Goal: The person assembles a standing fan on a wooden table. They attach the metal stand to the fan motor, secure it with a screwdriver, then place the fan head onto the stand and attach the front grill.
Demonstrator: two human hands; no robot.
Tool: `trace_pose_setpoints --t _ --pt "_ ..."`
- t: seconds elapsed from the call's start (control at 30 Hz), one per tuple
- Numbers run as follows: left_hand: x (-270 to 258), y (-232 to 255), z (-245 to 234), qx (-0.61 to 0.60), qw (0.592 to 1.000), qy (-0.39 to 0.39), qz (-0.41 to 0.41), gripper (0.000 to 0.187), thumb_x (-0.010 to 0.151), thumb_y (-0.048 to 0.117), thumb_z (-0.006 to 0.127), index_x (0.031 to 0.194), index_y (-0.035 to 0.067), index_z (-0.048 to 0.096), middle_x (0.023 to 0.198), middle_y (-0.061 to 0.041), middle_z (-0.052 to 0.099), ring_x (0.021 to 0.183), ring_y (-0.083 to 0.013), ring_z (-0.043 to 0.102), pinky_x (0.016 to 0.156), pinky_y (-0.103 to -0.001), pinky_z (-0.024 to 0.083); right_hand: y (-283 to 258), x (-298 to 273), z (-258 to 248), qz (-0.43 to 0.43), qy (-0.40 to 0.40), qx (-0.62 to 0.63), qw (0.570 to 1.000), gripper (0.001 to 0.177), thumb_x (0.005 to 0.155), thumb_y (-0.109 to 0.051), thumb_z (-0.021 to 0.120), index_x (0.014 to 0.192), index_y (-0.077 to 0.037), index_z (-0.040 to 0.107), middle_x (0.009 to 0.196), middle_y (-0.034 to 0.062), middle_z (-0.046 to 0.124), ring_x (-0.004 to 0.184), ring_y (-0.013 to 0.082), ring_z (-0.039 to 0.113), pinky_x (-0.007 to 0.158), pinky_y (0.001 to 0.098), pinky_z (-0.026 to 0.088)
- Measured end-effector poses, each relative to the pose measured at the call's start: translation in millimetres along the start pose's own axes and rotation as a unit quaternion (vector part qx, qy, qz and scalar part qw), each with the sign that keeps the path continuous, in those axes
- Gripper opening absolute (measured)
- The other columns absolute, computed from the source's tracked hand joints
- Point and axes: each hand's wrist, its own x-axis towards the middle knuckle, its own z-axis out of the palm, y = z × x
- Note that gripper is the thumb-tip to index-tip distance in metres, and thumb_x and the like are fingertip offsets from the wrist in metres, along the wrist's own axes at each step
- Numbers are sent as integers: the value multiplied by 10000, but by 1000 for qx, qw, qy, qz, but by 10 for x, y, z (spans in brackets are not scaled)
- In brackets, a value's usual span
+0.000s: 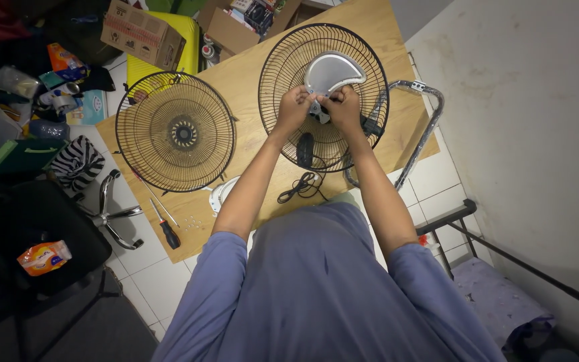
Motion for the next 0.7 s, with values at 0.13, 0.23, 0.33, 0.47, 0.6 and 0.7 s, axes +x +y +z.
trace_pose_setpoints --t 0.13,0.23,0.33,0.47,0.6,0.7 --pt "-3 12 -3 11 1000 5 1 222 990 133 677 1142 -29 677 941 -50 742 832 -99 685 740 -230 562 -70 -9 36 -2 20 -30 999 276 856 -43 829 1033 10 624 933 76 737 833 103 700 734 230 565" --pt "-24 45 8 18 1000 16 12 217 990 147 680 1122 -25 681 942 -59 757 829 -102 701 722 -233 562 -159 -56 99 -5 83 -65 994 384 799 -73 878 990 -12 550 816 47 682 722 86 646 643 228 532" --pt "-47 107 28 29 999 40 -18 223 970 155 691 1111 -17 671 920 -63 763 793 -102 709 683 -235 562 -248 -162 165 -22 161 -120 979 511 754 -94 918 984 -19 468 732 33 572 643 92 551 576 245 481" --pt "-74 188 22 24 999 39 -19 209 963 143 697 1091 -22 687 894 -67 766 762 -101 698 647 -228 538 -340 -272 201 -93 130 -214 964 316 873 -86 882 915 -6 579 741 78 551 652 173 529 601 306 462" --pt "-79 189 34 3 999 37 -15 187 958 128 697 1068 -23 693 887 -66 768 761 -94 704 643 -210 540 -417 -321 170 -282 82 -326 899 129 901 -66 786 1006 -33 721 945 118 669 784 266 690 689 344 553" --pt "-41 145 44 -18 999 44 -4 170 950 106 703 1053 -29 694 892 -71 769 766 -90 701 642 -209 532 -462 -326 187 -254 64 -355 897 104 926 -88 766 1017 -39 762 979 113 702 781 290 718 687 367 572"
